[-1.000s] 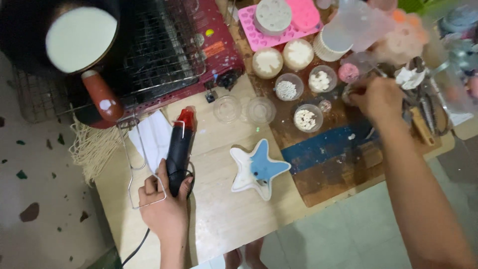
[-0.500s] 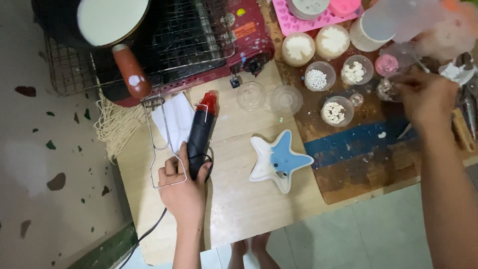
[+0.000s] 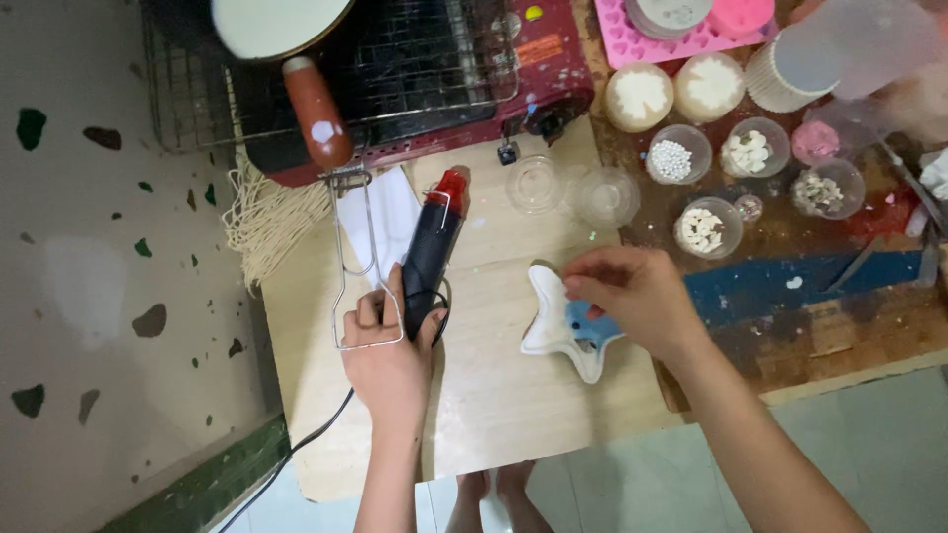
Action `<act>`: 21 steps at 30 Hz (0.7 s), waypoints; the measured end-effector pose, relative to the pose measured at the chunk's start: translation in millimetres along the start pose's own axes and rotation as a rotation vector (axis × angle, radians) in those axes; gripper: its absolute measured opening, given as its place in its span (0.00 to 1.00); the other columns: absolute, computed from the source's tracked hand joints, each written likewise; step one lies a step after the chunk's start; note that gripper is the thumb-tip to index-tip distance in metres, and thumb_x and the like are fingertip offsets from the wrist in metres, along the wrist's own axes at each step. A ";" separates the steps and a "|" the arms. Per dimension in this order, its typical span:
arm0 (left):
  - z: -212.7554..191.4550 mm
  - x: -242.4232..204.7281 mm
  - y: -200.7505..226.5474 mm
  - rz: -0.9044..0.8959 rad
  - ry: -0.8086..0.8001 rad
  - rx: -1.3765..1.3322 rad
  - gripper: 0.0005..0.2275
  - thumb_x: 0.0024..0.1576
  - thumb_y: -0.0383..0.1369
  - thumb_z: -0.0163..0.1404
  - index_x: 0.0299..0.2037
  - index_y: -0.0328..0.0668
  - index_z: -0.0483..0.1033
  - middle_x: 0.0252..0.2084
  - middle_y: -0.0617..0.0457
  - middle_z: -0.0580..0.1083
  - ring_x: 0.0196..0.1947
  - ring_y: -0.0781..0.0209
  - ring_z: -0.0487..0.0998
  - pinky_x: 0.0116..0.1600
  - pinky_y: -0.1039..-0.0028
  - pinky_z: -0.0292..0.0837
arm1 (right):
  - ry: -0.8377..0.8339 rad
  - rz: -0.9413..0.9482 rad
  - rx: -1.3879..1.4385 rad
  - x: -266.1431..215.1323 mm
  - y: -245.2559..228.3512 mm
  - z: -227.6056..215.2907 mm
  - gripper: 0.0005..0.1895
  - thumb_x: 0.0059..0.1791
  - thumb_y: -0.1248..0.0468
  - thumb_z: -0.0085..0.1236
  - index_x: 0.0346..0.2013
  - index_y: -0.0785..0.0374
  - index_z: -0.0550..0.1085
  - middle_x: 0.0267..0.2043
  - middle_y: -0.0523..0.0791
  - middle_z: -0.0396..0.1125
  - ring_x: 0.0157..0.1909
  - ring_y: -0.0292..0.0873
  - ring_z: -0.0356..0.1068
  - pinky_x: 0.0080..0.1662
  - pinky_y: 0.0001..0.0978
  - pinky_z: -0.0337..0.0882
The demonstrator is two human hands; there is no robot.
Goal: Decorating a star-shaped candle with small beads and using a heat gun to seal or melt the surface.
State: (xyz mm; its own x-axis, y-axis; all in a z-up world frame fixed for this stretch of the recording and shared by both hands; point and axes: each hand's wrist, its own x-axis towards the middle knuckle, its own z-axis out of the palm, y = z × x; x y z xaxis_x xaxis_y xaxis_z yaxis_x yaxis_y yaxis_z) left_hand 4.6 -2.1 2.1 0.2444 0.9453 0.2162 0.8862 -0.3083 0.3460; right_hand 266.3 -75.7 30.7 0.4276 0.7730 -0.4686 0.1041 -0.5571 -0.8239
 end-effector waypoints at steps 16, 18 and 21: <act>-3.3 2.5 -1.4 -0.005 -0.045 -0.034 0.33 0.46 0.44 0.65 0.63 0.43 0.74 0.43 0.48 0.74 0.42 0.49 0.72 0.47 0.61 0.69 | -0.008 -0.076 -0.244 4.4 -10.5 10.0 0.08 0.45 0.70 0.65 0.39 0.66 0.82 0.31 0.44 0.78 0.30 0.36 0.74 0.32 0.29 0.75; -3.3 2.9 -0.7 -0.015 -0.058 -0.027 0.33 0.46 0.45 0.65 0.64 0.44 0.74 0.43 0.49 0.74 0.41 0.49 0.72 0.47 0.61 0.69 | 0.006 -0.105 -0.185 2.0 0.4 -7.8 0.08 0.45 0.70 0.65 0.39 0.66 0.82 0.32 0.44 0.77 0.31 0.35 0.74 0.33 0.28 0.76; -1.0 1.2 -1.5 -0.017 -0.045 -0.023 0.33 0.46 0.45 0.65 0.64 0.45 0.74 0.43 0.49 0.75 0.41 0.49 0.72 0.47 0.60 0.69 | 0.060 -0.108 -0.130 -0.4 7.2 -22.8 0.08 0.45 0.71 0.65 0.39 0.67 0.81 0.34 0.43 0.77 0.33 0.34 0.75 0.35 0.27 0.77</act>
State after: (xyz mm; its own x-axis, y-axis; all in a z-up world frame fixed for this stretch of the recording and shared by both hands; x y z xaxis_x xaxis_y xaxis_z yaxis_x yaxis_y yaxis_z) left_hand 3.2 -0.6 2.7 0.2475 0.9540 0.1694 0.8810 -0.2943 0.3704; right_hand 287.3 -87.0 32.2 0.4598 0.8134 -0.3564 0.2662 -0.5092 -0.8184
